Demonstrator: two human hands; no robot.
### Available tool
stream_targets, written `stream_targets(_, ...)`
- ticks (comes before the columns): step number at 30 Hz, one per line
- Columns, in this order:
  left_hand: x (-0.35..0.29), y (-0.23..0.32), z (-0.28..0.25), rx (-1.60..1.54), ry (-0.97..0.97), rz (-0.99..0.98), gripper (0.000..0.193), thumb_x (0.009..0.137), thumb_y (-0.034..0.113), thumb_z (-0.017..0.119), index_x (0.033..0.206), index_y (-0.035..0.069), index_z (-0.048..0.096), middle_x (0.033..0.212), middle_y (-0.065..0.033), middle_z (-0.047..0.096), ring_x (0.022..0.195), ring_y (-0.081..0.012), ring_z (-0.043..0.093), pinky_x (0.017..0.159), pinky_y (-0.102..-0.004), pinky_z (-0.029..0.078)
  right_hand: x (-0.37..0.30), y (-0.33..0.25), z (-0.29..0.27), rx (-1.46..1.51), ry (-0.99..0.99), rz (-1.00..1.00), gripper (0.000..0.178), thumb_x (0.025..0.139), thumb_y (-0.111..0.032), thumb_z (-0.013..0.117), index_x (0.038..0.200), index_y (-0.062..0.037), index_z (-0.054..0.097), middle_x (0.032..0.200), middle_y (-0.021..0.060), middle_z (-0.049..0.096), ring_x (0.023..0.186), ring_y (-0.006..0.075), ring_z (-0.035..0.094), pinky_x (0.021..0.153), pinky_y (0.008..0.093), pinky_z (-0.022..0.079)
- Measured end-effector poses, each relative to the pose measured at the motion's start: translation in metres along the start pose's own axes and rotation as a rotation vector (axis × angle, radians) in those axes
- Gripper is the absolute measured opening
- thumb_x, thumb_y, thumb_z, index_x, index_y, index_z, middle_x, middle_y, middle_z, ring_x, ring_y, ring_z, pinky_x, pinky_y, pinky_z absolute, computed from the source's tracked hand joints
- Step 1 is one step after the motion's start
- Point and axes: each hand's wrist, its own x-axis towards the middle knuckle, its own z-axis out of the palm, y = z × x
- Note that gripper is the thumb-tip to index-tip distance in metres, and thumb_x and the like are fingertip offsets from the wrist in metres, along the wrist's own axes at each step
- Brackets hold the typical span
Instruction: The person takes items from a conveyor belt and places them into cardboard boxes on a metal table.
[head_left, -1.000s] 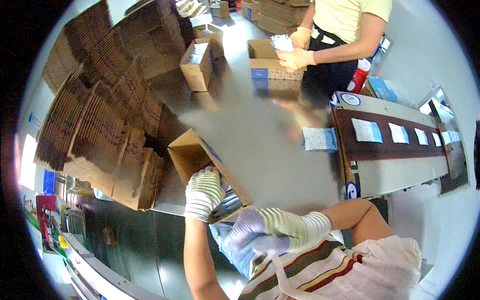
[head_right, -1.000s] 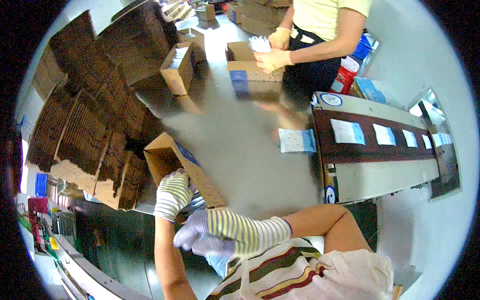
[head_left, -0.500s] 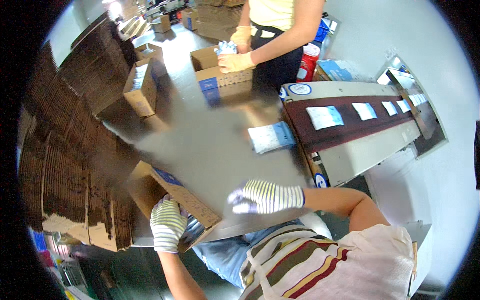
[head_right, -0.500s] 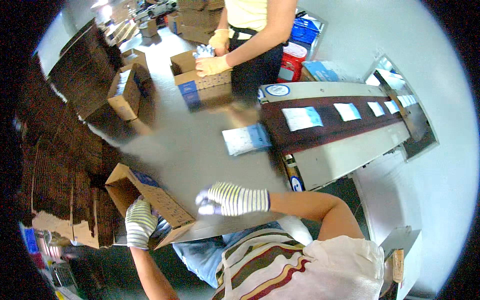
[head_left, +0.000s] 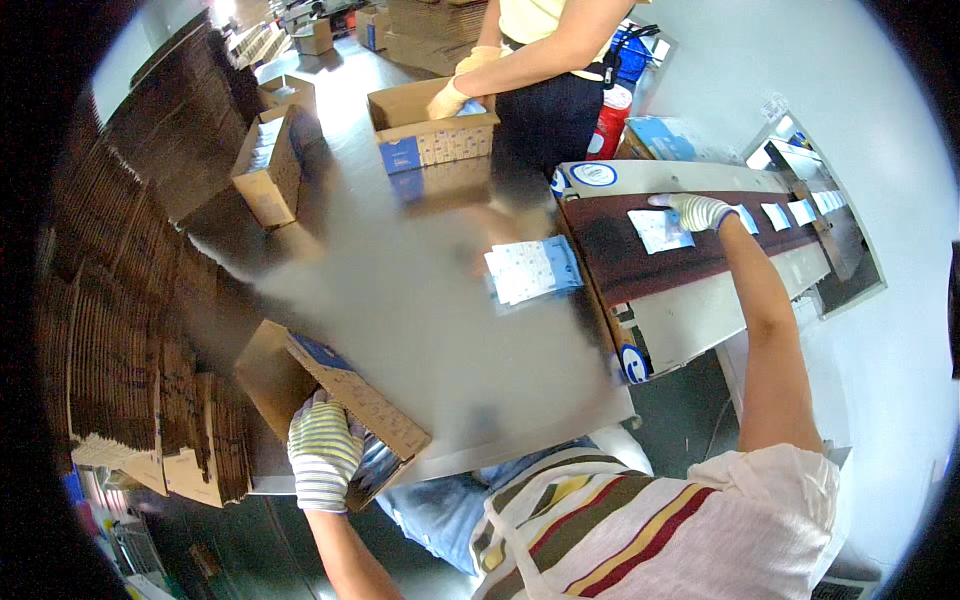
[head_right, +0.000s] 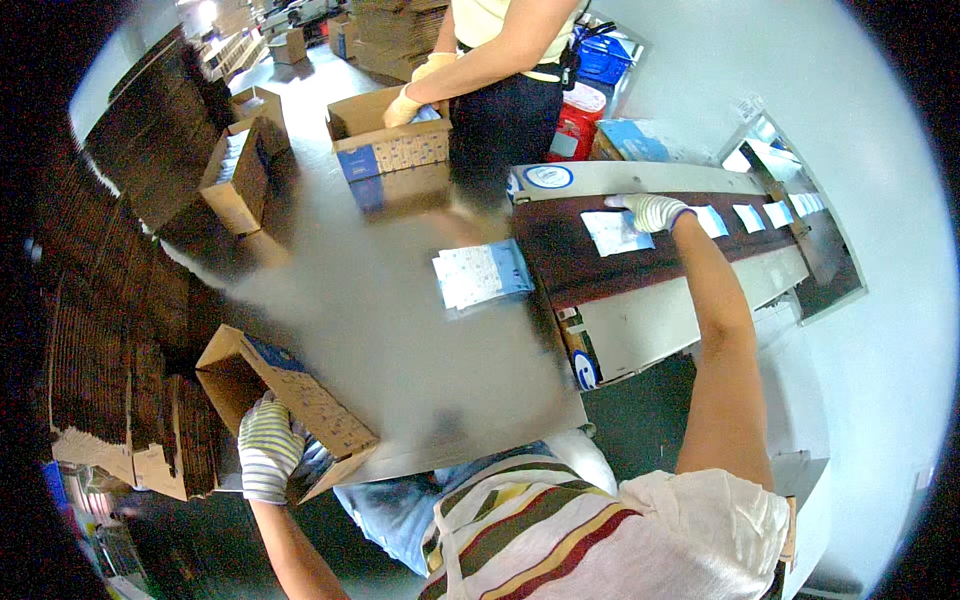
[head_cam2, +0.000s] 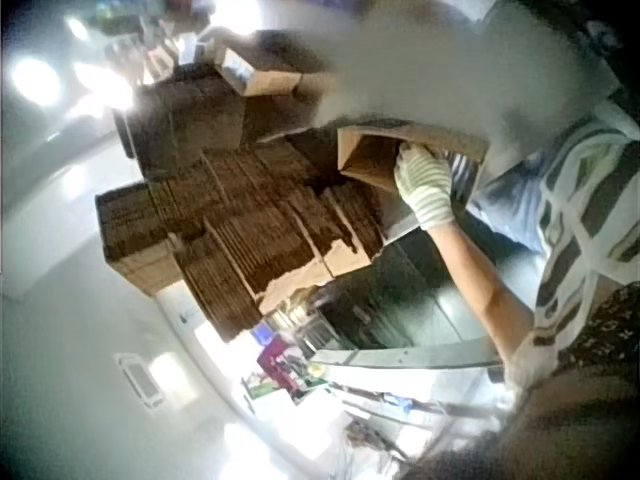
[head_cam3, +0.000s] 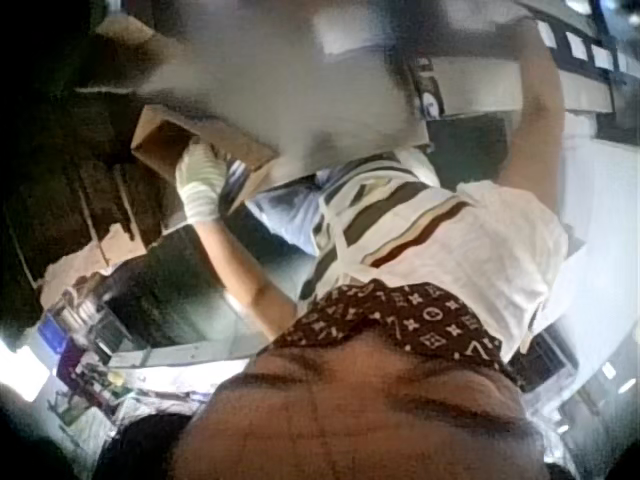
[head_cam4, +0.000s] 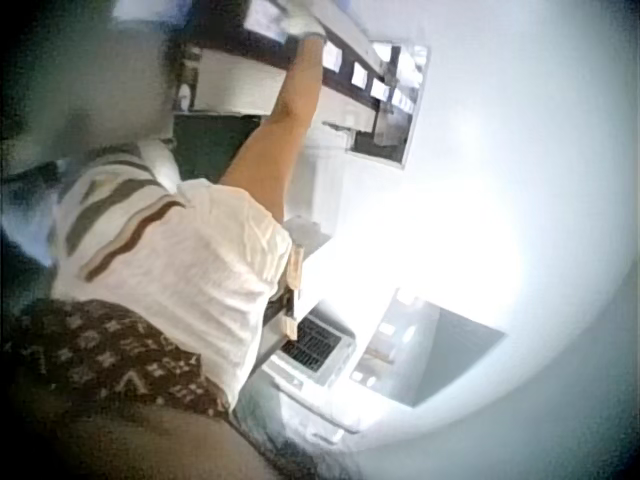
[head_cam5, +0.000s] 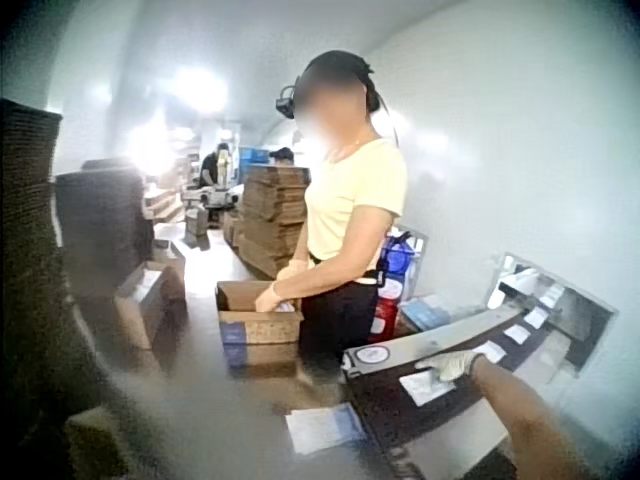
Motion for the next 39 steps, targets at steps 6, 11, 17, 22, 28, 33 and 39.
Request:
stream_targets(6, 0.0, 0.001, -0.003, -0.057, -0.005, -0.027, 0.041, 0.074, 0.028, 0.063, 0.104, 0.0, 0.06, 0.115, -0.0175, 0.058, 0.107, -0.0332, 0.054, 0.092, -0.043, 0.042, 0.021, -0.068, -0.013, -0.05, -0.152, -0.078, 0.038, 0.063, -0.011, 0.076, 0.096, -0.0017, 0.061, 0.089, 0.0143, 0.065, 0.083, 0.0284, 0.061, 0.075, 0.0389, 0.048)
stream_targets(11, 0.001, 0.007, -0.014, -0.015, -0.052, -0.031, 0.037, 0.078, 0.028, 0.06, 0.103, 0.001, 0.06, 0.113, -0.0165, 0.058, 0.106, -0.0325, 0.054, 0.092, -0.0419, 0.042, 0.064, -0.162, -0.004, 0.116, 0.083, -0.406, 0.037, 0.069, -0.015, 0.071, 0.101, -0.0005, 0.06, 0.095, 0.0183, 0.065, 0.09, 0.0331, 0.062, 0.08, 0.0389, 0.048)
stream_targets(17, -0.002, 0.001, -0.003, -0.053, 0.11, 0.004, 0.039, 0.077, 0.028, 0.06, 0.105, 0.0, 0.06, 0.111, -0.0162, 0.059, 0.103, -0.0328, 0.056, 0.09, -0.0419, 0.043, 0.116, -0.226, 0.016, 0.035, -0.539, -0.274, 0.058, 0.062, -0.038, 0.079, 0.105, -0.0023, 0.063, 0.099, 0.018, 0.066, 0.089, 0.0282, 0.064, 0.078, 0.0355, 0.049)
stream_targets(22, -0.003, 0.0, -0.009, -0.095, 0.032, -0.041, 0.04, 0.077, 0.029, 0.06, 0.104, 0.001, 0.06, 0.108, -0.0168, 0.06, 0.101, -0.0321, 0.057, 0.088, -0.042, 0.045, 0.027, -0.308, 0.029, -0.619, -0.09, -0.362, 0.06, 0.067, -0.047, 0.069, 0.105, -0.0011, 0.061, 0.108, 0.0182, 0.06, 0.106, 0.0321, 0.055, 0.094, 0.0451, 0.041)
stream_targets(28, 0.001, 0.008, -0.017, -0.073, -0.077, -0.055, 0.042, 0.079, 0.034, 0.059, 0.104, 0.0, 0.06, 0.108, -0.0176, 0.06, 0.102, -0.0319, 0.057, 0.089, -0.0417, 0.044, -0.03, -0.348, 0.054, -0.147, -0.319, -0.419, 0.069, 0.067, -0.037, 0.069, 0.121, 0.0005, 0.048, 0.119, 0.022, 0.054, 0.117, 0.0317, 0.049, 0.104, 0.0493, 0.031)
stream_targets(33, 0.003, 0.004, -0.01, -0.074, -0.046, -0.04, 0.04, 0.08, 0.032, 0.056, 0.104, -0.001, 0.06, 0.108, -0.0197, 0.06, 0.101, -0.0327, 0.058, 0.086, -0.042, 0.047, 0.031, -0.379, 0.044, 1.254, -0.088, -0.857, 0.07, 0.07, -0.021, 0.075, 0.129, -0.0037, 0.042, 0.126, 0.0121, 0.051, 0.118, 0.0236, 0.049, 0.1, 0.0371, 0.041)
stream_targets(39, -0.008, -0.014, 0.015, -0.115, 0.074, -0.192, 0.049, 0.08, 0.04, 0.054, 0.106, -0.001, 0.06, 0.109, -0.0217, 0.06, 0.102, -0.037, 0.056, 0.092, -0.044, 0.041, 0.014, -0.583, -0.029, 1.246, 0.128, -1.331, 0.059, 0.069, -0.031, 0.075, 0.115, -0.0003, 0.055, 0.109, 0.0162, 0.061, 0.103, 0.0249, 0.057, 0.093, 0.0371, 0.044)
